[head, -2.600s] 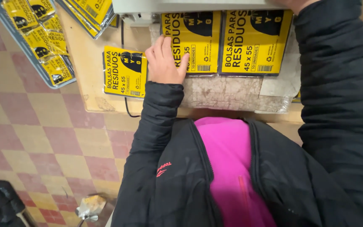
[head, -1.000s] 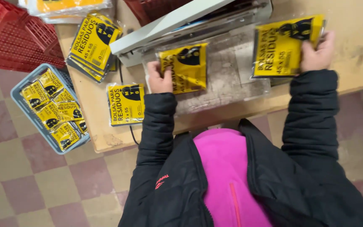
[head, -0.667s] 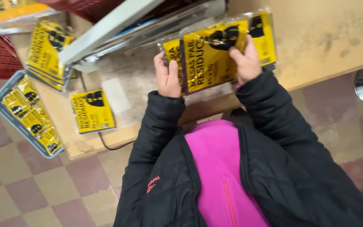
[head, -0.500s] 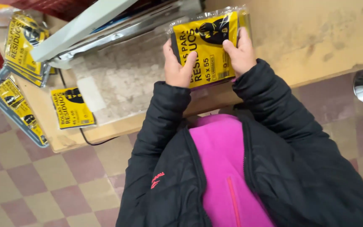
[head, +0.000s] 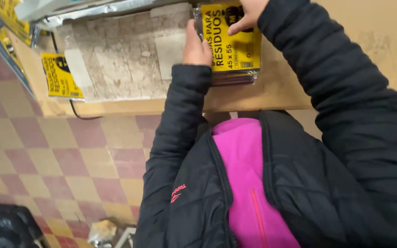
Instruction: Sealing individual packages of trash bags using a heat sealer and organizing them into stacks or crates.
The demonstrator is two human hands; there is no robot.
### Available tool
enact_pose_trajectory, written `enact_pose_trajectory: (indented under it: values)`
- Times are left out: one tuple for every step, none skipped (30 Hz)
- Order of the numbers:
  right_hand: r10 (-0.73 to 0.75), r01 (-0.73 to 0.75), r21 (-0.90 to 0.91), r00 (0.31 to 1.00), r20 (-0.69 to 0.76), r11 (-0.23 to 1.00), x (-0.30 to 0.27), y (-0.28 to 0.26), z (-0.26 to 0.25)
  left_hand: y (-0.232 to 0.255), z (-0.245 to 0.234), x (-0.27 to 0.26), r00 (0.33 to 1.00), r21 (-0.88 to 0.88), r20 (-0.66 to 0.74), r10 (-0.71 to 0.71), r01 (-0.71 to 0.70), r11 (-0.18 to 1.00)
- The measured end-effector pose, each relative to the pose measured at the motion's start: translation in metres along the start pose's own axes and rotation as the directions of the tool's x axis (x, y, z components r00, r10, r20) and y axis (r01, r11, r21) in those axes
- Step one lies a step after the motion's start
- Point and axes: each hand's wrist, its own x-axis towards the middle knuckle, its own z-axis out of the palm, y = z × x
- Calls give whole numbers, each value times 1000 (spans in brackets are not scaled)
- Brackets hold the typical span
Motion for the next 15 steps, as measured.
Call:
enact_pose_trajectory:
  values:
    - [-16,16,2,1000,14,1000,7,-10,-3,22,-19,-25,1000,7,-16,-12,13,1000]
    - [14,-10,-26,992,128,1000,16,-19,-9,44,-34,-46,997,72,29,-76,73,995]
    - [46,-33,-60,970,239,998,25,-29,-16,67,-49,-68,987,137,71,-141,131,982]
    - [27,-12,-61,967,252,998,33,-28,-16,53,-41,-97,987,142,50,-152,144,979]
    - [104,-40,-199,941,322,979,41,-26,-15,38,-31,-126,891,-5,270,-365,381,925]
    - [196,-66,-328,903,381,942,41,-26,-8,25,-23,-162,703,-94,515,-491,616,782]
    - [188,-55,-321,898,399,946,39,-26,-3,7,3,-175,696,-94,509,-507,630,771]
    - [117,-155,62,904,410,986,38,-27,3,-10,31,-191,601,-252,532,-596,785,566]
    - [56,-242,432,915,399,869,36,-29,9,-27,59,-207,494,-390,572,-655,866,312]
    - [51,-236,422,913,404,875,37,-25,12,-27,69,-200,502,-404,567,-653,860,311]
    - [116,-228,227,899,422,947,38,-21,15,-26,79,-193,479,-576,556,-680,811,101]
    - [184,-215,24,886,426,976,35,-18,19,-23,89,-190,447,-706,555,-702,699,-114]
    - [181,-209,17,884,432,978,29,-37,7,-9,86,-178,450,-713,552,-702,691,-118]
    - [323,-393,26,790,521,919,23,-57,-2,4,82,-169,415,-729,527,-741,670,-144]
    - [441,-562,13,663,605,827,16,-77,-12,17,79,-159,376,-743,503,-778,647,-168]
